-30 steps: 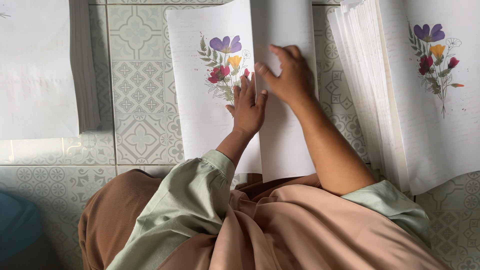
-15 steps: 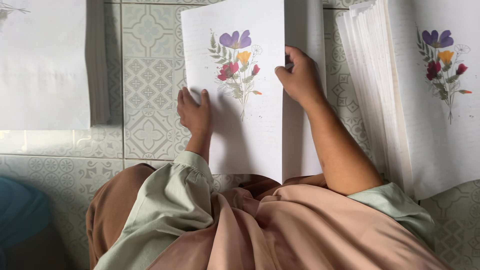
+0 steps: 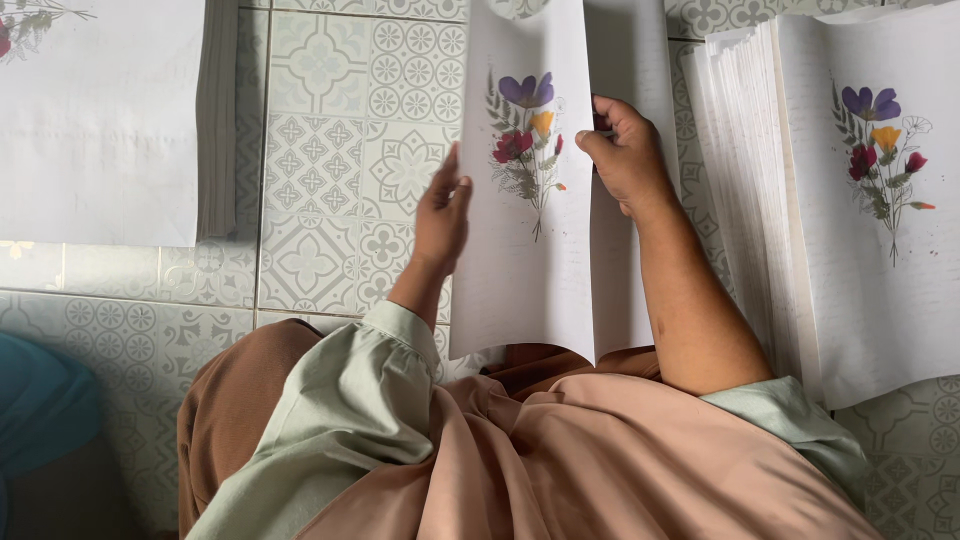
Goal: The person folds printed papers containing floral illustrations by hand, smoothing the creases and stacking them on the floor.
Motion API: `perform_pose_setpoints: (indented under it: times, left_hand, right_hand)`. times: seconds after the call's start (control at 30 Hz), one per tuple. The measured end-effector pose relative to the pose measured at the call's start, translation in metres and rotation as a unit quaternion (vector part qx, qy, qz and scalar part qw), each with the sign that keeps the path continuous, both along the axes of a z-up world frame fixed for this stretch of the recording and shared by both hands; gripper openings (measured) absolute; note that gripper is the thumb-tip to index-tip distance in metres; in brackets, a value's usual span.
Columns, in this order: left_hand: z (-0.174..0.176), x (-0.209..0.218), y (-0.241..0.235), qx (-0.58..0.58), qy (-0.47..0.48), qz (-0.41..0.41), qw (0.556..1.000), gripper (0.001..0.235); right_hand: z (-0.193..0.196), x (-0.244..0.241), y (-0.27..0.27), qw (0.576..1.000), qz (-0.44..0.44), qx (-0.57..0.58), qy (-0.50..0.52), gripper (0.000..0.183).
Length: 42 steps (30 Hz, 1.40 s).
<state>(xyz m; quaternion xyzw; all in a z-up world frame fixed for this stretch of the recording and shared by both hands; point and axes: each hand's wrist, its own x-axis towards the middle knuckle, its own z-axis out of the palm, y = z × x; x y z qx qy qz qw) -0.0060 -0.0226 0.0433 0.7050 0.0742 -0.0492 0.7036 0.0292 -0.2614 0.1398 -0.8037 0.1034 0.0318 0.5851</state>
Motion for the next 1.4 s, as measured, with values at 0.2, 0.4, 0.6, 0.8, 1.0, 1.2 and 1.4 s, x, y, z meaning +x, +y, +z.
perform_pose_setpoints:
  times: [0.2,0.4,0.6,0.8,1.0,1.2,1.4]
  left_hand:
    - [0.046,-0.010,-0.019,-0.037,0.062,-0.030,0.997,0.048]
    - [0.039,-0.010,-0.025,-0.094,0.068,-0.015,0.993,0.061]
    - [0.037,-0.008,-0.024,-0.056,0.073,-0.013,0.996,0.062]
    - [-0.003,-0.001,-0.025,-0.097,0.069,0.036,0.992,0.056]
    - [-0.053,0.020,0.039,0.083,0.106,0.152,0.979,0.051]
    - [-0.067,0.031,0.078,0.455,-0.024,0.139,0.879,0.083]
    - [-0.047,0.005,-0.011,0.520,-0.178,-0.086,0.831,0.062]
  right_hand:
    - [-0.004,0.002,-0.002,1.000,0.000,0.010,0.018,0.036]
    - [-0.005,0.002,-0.001,0.999,0.008,0.017,0.033,0.040]
    - [-0.010,0.004,-0.002,0.999,0.001,0.030,0.042,0.040]
    - [-0.013,0.005,-0.003,0.999,0.006,0.037,0.039,0.038]
    - [-0.003,0.006,-0.017,0.997,-0.016,0.079,0.015,0.034]
    - [-0.005,0.012,-0.038,0.989,-0.089,0.111,0.041,0.041]
    - [-0.062,0.016,-0.066,0.956,-0.096,-0.262,-0.094,0.040]
